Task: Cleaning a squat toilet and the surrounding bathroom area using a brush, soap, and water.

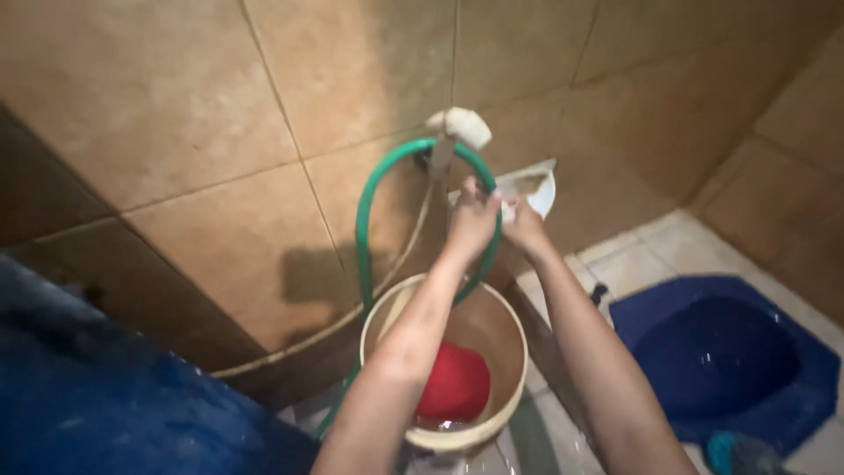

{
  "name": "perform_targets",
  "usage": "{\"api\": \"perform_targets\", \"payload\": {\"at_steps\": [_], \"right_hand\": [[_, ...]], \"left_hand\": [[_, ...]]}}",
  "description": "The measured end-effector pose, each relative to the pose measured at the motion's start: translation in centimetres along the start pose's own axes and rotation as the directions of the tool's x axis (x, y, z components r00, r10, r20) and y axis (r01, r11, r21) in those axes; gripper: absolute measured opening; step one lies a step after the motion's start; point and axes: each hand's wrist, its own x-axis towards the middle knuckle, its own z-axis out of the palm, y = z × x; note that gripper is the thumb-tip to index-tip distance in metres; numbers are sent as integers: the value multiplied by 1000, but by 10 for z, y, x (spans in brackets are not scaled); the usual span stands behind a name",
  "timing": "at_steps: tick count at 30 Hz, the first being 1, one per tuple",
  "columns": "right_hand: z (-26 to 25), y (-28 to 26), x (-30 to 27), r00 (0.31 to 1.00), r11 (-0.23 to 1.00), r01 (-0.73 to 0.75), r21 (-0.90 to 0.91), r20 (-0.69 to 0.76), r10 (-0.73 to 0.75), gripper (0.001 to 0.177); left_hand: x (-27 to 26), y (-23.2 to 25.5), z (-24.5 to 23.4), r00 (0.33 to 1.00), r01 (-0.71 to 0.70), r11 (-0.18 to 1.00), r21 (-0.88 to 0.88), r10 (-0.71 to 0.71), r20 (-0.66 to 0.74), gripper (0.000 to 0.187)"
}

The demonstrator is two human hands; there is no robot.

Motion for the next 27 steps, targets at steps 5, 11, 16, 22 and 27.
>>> {"api": "perform_targets", "payload": {"at_steps": [5,11,16,22,27], "right_hand": [[-39,-33,19,990,952,81,-294,-85,-110,50],[-38,-91,3,992,871,-36,-489,-124,-28,24],[-48,-91,13,997,956,-68,-286,19,76,29],[-48,-87,11,960,847,51,-529,-208,-188,26],[-35,-128,6,978,890,-206,-406,-68,196,47]], "left_hand": [[-5,29,-7,996,13,975,-222,5,83,35],[-13,33,-29,993,-34,993,-109,46,105,35],[-10,34,-34,986,-126,990,-61,132,101,36],[-11,29,-44,987,-54,995,-86,66,149,34],[-10,31,-44,980,-166,986,-29,168,106,36]]}}
